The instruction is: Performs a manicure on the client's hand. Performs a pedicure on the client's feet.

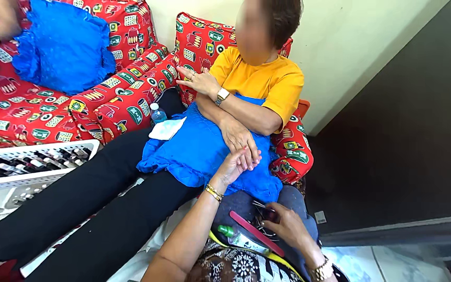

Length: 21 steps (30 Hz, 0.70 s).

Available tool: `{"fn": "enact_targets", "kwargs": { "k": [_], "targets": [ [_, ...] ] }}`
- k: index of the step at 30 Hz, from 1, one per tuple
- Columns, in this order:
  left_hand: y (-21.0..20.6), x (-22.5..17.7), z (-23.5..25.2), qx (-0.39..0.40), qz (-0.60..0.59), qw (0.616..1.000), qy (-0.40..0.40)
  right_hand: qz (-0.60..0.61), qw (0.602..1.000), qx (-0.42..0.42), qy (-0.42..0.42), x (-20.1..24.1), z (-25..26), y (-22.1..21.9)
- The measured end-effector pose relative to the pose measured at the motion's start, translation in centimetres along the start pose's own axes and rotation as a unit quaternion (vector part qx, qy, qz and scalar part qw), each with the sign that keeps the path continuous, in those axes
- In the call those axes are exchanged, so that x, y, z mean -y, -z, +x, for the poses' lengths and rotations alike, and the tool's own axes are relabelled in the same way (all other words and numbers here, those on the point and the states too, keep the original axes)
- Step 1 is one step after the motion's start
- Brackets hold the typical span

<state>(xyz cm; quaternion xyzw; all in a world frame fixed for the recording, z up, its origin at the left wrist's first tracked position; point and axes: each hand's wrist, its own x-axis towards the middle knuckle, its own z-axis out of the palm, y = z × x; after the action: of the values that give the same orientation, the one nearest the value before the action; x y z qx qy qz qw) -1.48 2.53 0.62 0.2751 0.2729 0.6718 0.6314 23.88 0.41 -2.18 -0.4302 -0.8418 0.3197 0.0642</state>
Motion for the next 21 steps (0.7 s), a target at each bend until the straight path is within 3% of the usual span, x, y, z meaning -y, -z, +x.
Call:
{"fn": "enact_targets", "kwargs": {
  "k": [2, 5, 7, 11, 21],
  "targets": [
    [0.8, 0.2, -0.2, 0.046, -0.049, 0.998, -0.014, -0.038, 0.997, -0.065, 0.017, 0.5, -1.6, -1.0],
    [1.5, 0.4, 0.0, 0.072, -0.089, 0.993, -0.029, -0.038, 0.971, -0.185, 0.148, 0.9, -3.2, -3.0],
    [1.9, 0.6, 0.1, 0.08, -0.094, 0.992, -0.036, -0.028, 0.966, -0.161, 0.2, 1.4, -3.7, -4.3],
    [1.6, 0.5, 0.0, 0.073, -0.072, 0.994, -0.035, -0.022, 0.97, -0.113, 0.214, 1.5, -3.4, -5.5],
    [2.2, 0.7, 0.0, 0.069, -0.041, 0.997, -0.013, -0.049, 0.987, -0.036, 0.149, 1.8, -3.1, -5.2]
  ]
}}
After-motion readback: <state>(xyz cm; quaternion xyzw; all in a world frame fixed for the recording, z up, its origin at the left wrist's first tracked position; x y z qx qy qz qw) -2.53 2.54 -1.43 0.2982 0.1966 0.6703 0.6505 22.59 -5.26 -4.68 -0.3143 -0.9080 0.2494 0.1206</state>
